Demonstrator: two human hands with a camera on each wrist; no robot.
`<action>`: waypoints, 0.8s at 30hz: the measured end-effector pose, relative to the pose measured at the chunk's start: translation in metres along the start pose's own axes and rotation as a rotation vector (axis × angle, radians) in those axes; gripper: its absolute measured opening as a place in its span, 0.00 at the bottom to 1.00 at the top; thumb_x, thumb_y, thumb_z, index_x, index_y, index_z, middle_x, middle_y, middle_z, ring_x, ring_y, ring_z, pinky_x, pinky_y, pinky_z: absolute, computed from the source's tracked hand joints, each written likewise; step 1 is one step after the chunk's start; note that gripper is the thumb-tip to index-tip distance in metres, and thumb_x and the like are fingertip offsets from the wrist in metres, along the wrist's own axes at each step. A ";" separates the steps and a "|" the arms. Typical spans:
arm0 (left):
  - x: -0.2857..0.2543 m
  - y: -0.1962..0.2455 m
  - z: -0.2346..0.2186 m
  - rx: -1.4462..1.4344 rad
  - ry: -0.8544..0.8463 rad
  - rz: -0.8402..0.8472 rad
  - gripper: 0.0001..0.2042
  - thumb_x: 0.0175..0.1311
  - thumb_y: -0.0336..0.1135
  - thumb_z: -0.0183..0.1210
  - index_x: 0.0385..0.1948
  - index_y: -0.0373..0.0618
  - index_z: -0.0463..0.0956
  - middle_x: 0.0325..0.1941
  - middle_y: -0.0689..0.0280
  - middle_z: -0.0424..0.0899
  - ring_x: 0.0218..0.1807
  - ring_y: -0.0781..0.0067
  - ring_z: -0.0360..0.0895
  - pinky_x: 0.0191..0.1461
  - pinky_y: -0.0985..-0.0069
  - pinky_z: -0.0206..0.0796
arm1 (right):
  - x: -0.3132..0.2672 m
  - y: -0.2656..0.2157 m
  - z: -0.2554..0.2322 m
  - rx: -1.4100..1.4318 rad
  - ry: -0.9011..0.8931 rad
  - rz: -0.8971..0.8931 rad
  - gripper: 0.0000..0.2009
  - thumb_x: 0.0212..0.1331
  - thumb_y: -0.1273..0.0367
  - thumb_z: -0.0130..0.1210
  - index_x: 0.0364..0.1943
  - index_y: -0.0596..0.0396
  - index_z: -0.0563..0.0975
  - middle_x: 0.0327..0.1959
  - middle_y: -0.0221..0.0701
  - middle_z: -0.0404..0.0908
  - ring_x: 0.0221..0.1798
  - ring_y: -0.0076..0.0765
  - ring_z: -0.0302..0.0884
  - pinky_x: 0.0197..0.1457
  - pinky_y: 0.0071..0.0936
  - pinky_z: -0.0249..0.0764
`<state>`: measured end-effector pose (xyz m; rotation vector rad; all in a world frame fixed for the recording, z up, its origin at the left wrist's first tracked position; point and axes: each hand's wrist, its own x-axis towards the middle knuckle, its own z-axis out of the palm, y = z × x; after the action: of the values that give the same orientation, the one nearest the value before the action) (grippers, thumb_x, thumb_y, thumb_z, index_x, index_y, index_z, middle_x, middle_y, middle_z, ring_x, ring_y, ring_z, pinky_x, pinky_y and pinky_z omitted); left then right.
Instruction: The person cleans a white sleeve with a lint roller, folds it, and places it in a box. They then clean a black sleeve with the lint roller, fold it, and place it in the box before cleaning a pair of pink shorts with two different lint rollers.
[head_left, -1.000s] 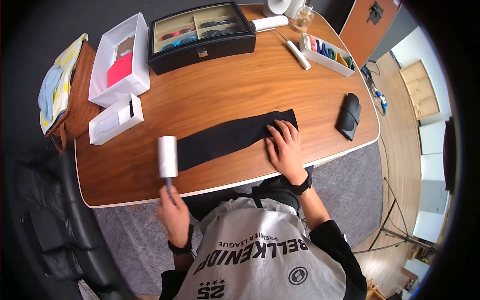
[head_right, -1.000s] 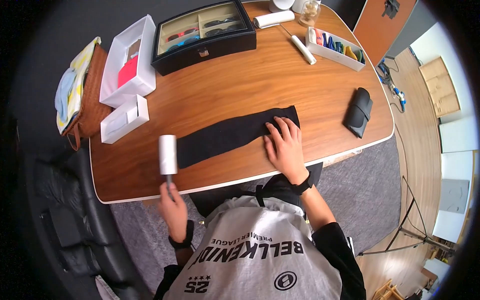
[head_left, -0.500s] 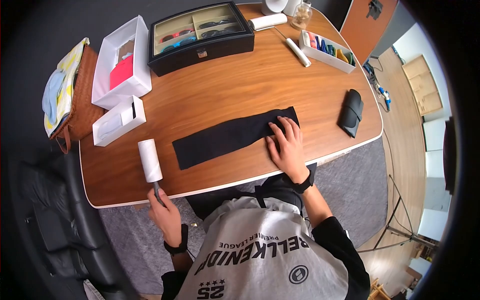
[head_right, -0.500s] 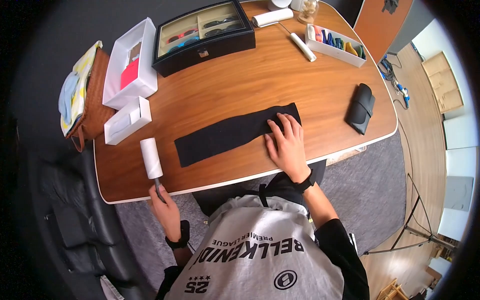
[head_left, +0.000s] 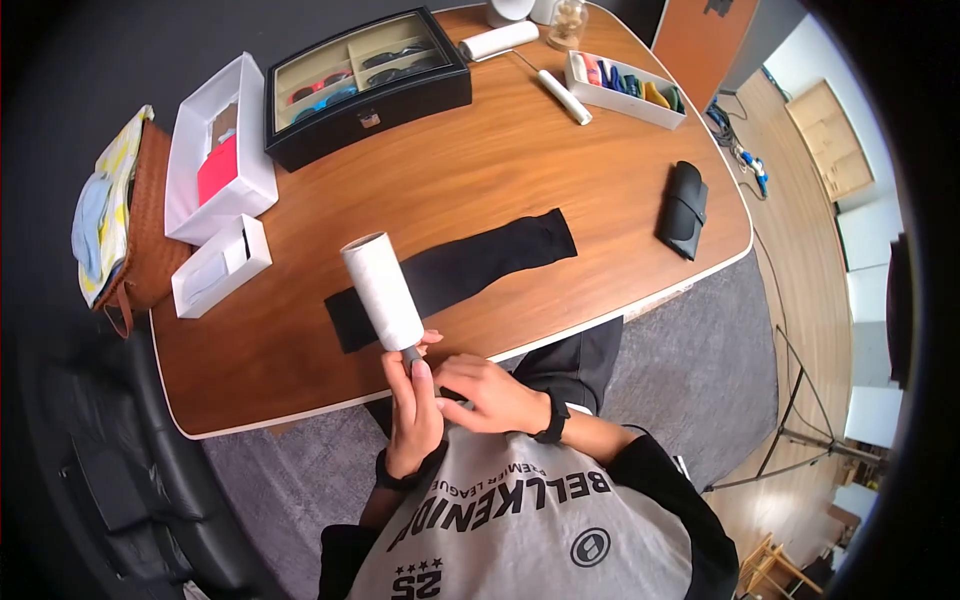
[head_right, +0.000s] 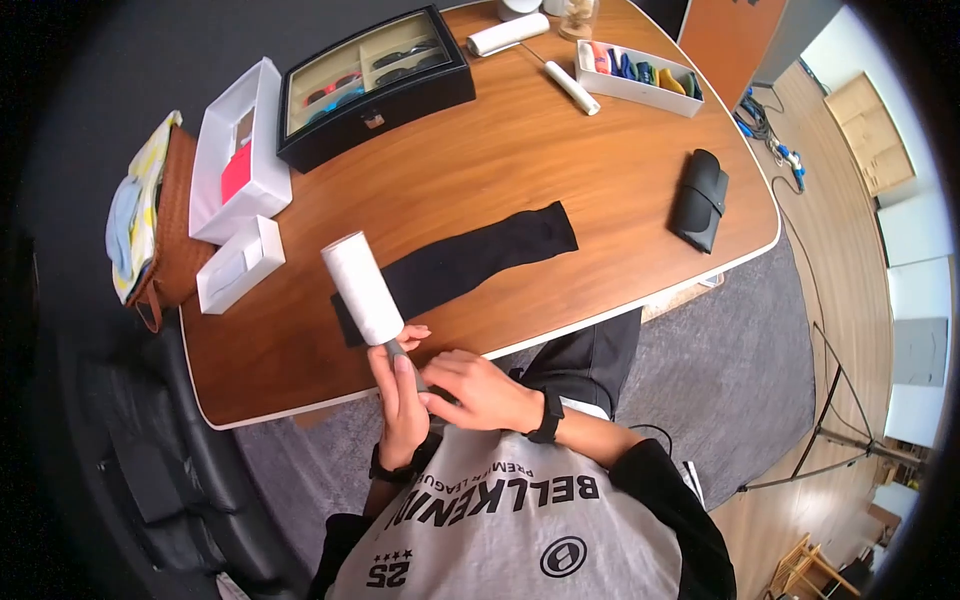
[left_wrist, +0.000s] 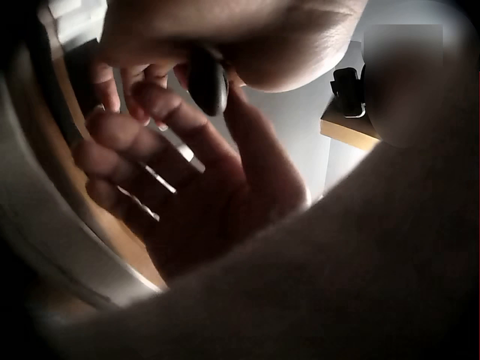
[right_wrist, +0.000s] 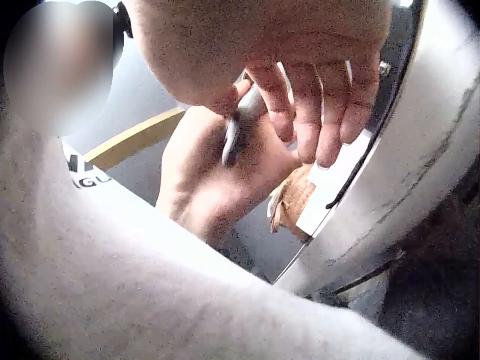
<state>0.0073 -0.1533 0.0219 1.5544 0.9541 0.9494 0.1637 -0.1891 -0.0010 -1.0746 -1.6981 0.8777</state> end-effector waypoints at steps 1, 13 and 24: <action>0.002 -0.001 0.001 -0.033 -0.026 0.035 0.14 0.83 0.30 0.37 0.62 0.34 0.60 0.65 0.47 0.72 0.65 0.57 0.69 0.74 0.57 0.57 | -0.001 0.001 0.003 -0.003 -0.043 -0.016 0.11 0.69 0.66 0.59 0.46 0.60 0.79 0.35 0.45 0.81 0.42 0.57 0.79 0.47 0.47 0.75; 0.006 -0.016 -0.001 0.392 -0.085 0.189 0.17 0.77 0.31 0.51 0.62 0.33 0.71 0.62 0.44 0.75 0.63 0.42 0.72 0.68 0.50 0.61 | -0.012 0.001 -0.006 0.072 0.129 0.255 0.13 0.69 0.68 0.59 0.52 0.59 0.74 0.30 0.47 0.83 0.32 0.60 0.84 0.36 0.45 0.79; 0.035 -0.050 -0.051 0.986 0.052 0.220 0.20 0.76 0.37 0.54 0.64 0.38 0.74 0.76 0.50 0.70 0.79 0.43 0.61 0.81 0.44 0.49 | -0.028 -0.006 -0.017 -0.435 0.145 0.453 0.19 0.70 0.70 0.59 0.61 0.60 0.73 0.32 0.48 0.84 0.35 0.59 0.86 0.37 0.45 0.80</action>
<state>-0.0324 -0.0957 -0.0159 2.4973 1.4200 0.6780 0.1836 -0.2155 0.0006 -1.8215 -1.5849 0.6902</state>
